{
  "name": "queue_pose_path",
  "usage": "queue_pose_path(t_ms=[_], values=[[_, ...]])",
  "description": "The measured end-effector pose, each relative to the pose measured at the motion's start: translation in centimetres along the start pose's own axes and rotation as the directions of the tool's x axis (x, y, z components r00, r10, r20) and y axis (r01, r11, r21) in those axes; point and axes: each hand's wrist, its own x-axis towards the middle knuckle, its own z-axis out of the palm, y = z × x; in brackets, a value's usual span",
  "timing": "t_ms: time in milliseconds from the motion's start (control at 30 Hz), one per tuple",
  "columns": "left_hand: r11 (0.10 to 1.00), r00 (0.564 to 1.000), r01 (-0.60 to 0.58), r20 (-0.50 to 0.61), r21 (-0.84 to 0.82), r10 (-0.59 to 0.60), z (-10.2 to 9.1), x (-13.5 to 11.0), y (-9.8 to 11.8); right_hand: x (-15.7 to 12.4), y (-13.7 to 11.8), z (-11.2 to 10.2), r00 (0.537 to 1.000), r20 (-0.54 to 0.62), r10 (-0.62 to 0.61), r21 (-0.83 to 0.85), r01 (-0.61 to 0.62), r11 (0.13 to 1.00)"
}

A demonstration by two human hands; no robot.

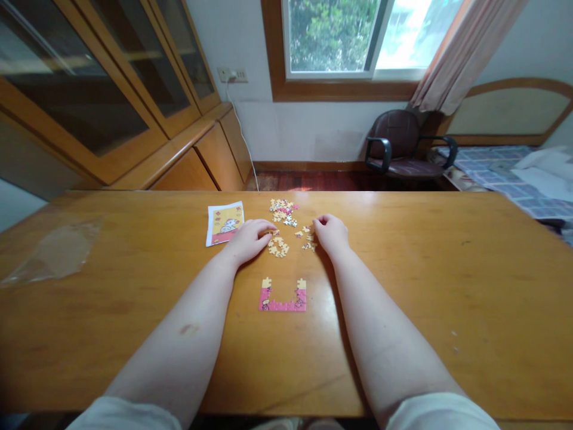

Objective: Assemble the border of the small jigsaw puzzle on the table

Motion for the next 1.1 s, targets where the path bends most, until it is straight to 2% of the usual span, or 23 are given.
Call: queue_pose_path(t_ms=[167, 333, 500, 667, 800, 933, 1100], values=[[0.999, 0.998, -0.032, 0.058, 0.034, 0.03, 0.04, 0.01, 0.01, -0.01, -0.03, 0.01, 1.0, 0.0, 0.004, 0.002, -0.004, 1.0], [1.0, 0.999, -0.013, 0.031, 0.025, 0.012, 0.07, 0.06, -0.18, 0.01, -0.05, -0.01, 1.0, 0.002, -0.003, -0.019, 0.003, 1.0], [0.998, 0.998, -0.059, 0.032, 0.01, 0.058, -0.19, -0.12, 0.26, 0.06, 0.04, 0.07, 1.0, -0.002, -0.008, -0.024, 0.008, 1.0], [0.999, 0.995, -0.004, 0.104, 0.034, 0.0, -0.25, -0.38, 0.6, 0.05, -0.03, 0.05, 1.0, -0.001, -0.008, -0.028, 0.008, 1.0], [1.0, 0.993, 0.009, 0.12, 0.026, -0.012, -0.33, -0.37, 0.54, -0.02, -0.13, -0.04, 1.0, 0.003, -0.001, -0.022, 0.001, 1.0], [1.0, 0.994, 0.008, 0.111, 0.022, -0.01, -0.47, -0.35, 0.49, -0.09, -0.15, -0.1, 1.0, 0.008, 0.006, -0.015, -0.006, 1.0], [1.0, 1.0, -0.004, 0.005, 0.021, 0.004, -0.59, -0.38, 0.46, -0.12, -0.2, -0.14, 1.0, 0.007, 0.004, -0.02, -0.004, 1.0]])
